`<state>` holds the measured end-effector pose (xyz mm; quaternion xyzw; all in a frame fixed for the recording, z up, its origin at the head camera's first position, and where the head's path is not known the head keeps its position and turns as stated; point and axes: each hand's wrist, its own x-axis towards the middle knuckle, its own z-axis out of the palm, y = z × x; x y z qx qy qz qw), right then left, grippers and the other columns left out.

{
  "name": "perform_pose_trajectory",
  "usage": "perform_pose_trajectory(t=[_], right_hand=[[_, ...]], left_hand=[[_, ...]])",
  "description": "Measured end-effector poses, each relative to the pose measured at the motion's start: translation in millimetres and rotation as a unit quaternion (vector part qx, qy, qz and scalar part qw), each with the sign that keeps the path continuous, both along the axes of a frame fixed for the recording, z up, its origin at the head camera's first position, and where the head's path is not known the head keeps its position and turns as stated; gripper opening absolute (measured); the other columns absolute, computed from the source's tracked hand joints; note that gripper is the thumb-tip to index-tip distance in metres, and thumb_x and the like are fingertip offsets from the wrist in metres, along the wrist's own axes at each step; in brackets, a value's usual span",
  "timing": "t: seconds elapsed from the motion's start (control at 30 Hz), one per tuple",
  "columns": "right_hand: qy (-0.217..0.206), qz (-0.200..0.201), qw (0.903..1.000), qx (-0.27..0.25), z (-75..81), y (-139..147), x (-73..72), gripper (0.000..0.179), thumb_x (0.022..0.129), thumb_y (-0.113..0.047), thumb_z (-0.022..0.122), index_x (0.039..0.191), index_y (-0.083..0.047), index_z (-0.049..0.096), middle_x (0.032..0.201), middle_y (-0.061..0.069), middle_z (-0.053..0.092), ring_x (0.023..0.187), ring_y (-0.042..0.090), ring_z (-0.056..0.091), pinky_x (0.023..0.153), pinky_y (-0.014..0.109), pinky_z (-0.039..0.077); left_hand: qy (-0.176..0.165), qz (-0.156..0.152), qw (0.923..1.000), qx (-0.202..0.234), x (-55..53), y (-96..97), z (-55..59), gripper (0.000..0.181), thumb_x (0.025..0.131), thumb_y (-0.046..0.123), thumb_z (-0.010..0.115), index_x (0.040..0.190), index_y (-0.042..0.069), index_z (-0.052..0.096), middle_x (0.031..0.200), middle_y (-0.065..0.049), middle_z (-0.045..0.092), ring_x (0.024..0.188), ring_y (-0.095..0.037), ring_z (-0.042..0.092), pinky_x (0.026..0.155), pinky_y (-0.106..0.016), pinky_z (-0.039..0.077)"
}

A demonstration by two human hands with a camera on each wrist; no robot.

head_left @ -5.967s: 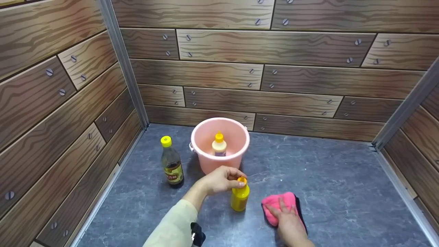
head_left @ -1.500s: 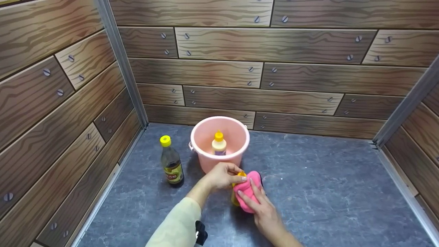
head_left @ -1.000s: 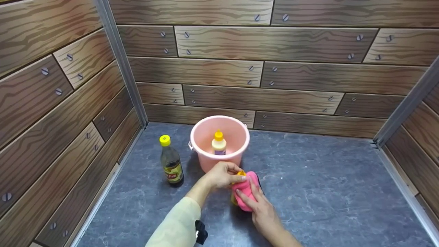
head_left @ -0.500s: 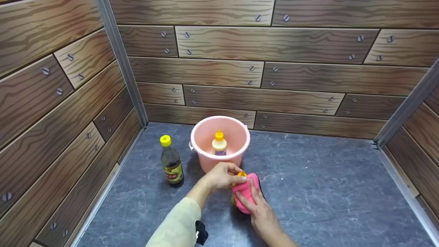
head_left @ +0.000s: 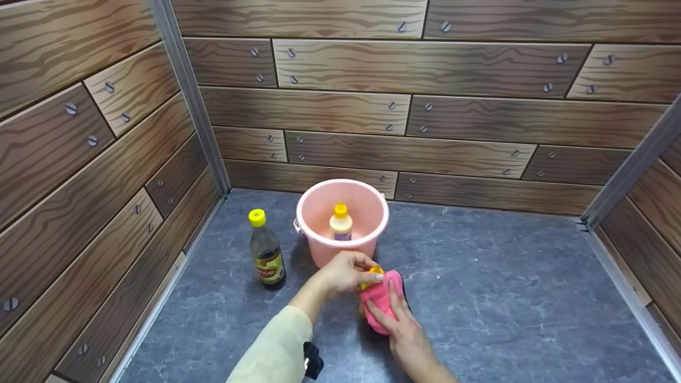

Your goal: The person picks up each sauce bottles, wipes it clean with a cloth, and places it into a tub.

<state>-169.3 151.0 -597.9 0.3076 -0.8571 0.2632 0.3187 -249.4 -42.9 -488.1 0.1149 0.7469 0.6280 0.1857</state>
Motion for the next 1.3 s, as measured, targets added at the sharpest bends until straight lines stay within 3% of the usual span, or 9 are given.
perform_pose_trajectory(t=[0.27,0.5,0.9,1.3], right_hand=[[0.001,-0.014,0.9999,0.007,-4.6,-0.8,2.7,0.098,0.054,0.026,0.076,0.138,-0.025,0.073,0.157,0.034,0.044,0.133,0.054,0.053,0.099,0.049,0.055],[-0.005,-0.018,0.9997,0.013,-7.0,-0.1,5.4,0.100,0.054,0.025,0.075,0.140,-0.026,0.071,0.156,0.037,0.042,0.134,0.057,0.049,0.087,0.051,0.061],[-0.029,-0.025,0.9992,0.013,-13.0,0.7,10.7,0.098,0.058,0.025,0.073,0.141,-0.026,0.070,0.155,0.038,0.042,0.127,0.060,0.055,0.084,0.054,0.061],[-0.017,-0.033,0.9992,0.017,-15.4,-0.1,11.1,0.096,0.059,0.021,0.075,0.141,-0.029,0.070,0.158,0.033,0.042,0.128,0.057,0.056,0.085,0.054,0.061]], left_hand=[[0.004,-0.001,1.0000,-0.008,2.1,-0.4,2.5,0.017,0.093,0.010,0.083,0.108,0.003,0.078,0.098,-0.007,0.078,0.087,-0.018,0.072,0.079,-0.041,0.064],[0.003,-0.004,1.0000,-0.005,2.5,-0.8,3.5,0.018,0.094,0.010,0.083,0.109,0.003,0.078,0.099,-0.008,0.079,0.090,-0.019,0.074,0.082,-0.042,0.064],[0.011,0.000,0.9997,-0.021,3.1,-0.3,4.0,0.017,0.093,0.011,0.083,0.108,0.004,0.078,0.098,-0.007,0.079,0.087,-0.019,0.072,0.080,-0.044,0.064],[0.006,0.002,1.0000,-0.004,2.6,0.9,2.0,0.016,0.094,0.009,0.082,0.108,0.003,0.078,0.098,-0.008,0.079,0.089,-0.019,0.074,0.082,-0.046,0.064]])
